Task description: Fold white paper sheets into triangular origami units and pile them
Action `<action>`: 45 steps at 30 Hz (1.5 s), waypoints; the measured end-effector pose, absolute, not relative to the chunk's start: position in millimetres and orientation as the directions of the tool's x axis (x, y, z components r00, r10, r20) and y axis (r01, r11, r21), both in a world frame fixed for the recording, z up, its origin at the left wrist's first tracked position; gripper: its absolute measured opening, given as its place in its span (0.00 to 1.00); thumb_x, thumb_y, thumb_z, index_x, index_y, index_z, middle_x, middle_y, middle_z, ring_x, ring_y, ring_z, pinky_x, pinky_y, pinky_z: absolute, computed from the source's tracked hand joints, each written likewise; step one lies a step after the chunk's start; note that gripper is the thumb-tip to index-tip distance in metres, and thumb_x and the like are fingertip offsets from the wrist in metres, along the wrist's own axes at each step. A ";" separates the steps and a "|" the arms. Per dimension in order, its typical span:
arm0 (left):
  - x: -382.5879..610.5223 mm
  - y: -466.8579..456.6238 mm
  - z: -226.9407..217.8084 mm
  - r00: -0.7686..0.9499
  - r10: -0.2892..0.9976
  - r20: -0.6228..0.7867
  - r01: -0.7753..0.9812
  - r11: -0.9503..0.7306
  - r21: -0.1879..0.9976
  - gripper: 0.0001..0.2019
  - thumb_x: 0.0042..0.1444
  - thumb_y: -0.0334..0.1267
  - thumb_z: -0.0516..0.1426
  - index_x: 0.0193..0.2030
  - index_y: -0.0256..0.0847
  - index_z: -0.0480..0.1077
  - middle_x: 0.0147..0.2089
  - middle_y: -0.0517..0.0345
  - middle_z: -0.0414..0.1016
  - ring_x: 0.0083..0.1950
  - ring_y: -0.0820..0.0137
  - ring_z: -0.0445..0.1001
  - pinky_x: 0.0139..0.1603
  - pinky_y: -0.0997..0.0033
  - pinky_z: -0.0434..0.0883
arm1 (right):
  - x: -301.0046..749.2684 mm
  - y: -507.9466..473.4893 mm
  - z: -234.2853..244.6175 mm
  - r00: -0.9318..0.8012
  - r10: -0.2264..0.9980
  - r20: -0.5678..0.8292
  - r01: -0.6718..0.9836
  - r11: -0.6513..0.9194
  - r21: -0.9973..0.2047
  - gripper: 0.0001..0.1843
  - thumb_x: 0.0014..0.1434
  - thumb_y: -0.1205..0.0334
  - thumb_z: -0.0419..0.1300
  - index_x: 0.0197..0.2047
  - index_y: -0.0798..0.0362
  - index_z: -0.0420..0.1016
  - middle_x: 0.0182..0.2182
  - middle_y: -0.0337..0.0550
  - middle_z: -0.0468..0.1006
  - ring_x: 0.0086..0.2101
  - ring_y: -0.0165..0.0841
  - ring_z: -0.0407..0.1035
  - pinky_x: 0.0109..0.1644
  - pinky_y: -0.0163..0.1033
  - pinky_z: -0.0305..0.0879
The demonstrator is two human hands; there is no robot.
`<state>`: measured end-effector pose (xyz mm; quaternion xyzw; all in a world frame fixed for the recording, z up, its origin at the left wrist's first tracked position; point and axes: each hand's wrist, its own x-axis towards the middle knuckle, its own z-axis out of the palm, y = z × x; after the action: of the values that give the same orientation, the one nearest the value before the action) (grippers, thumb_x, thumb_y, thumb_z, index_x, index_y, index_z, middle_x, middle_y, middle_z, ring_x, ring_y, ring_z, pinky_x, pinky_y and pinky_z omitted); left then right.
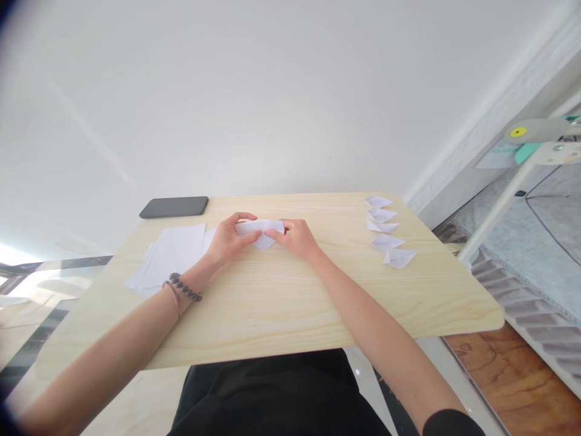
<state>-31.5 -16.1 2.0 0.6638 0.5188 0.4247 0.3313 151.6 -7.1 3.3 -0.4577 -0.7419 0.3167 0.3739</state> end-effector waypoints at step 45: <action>-30.9 -18.2 3.6 0.174 0.978 0.119 0.369 -0.176 0.913 0.17 0.43 0.49 0.58 0.34 0.37 0.72 0.29 0.59 0.72 0.29 0.72 0.68 0.27 0.76 0.62 | 150.9 -8.4 -2.5 -0.316 0.920 0.231 0.469 0.363 -0.805 0.18 0.46 0.48 0.56 0.23 0.56 0.69 0.17 0.35 0.62 0.20 0.24 0.54 0.22 0.31 0.48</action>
<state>-30.9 -18.2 3.6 0.6597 0.5102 0.3910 0.3894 150.9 -8.4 -2.5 -0.4658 -0.7458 0.3188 0.3537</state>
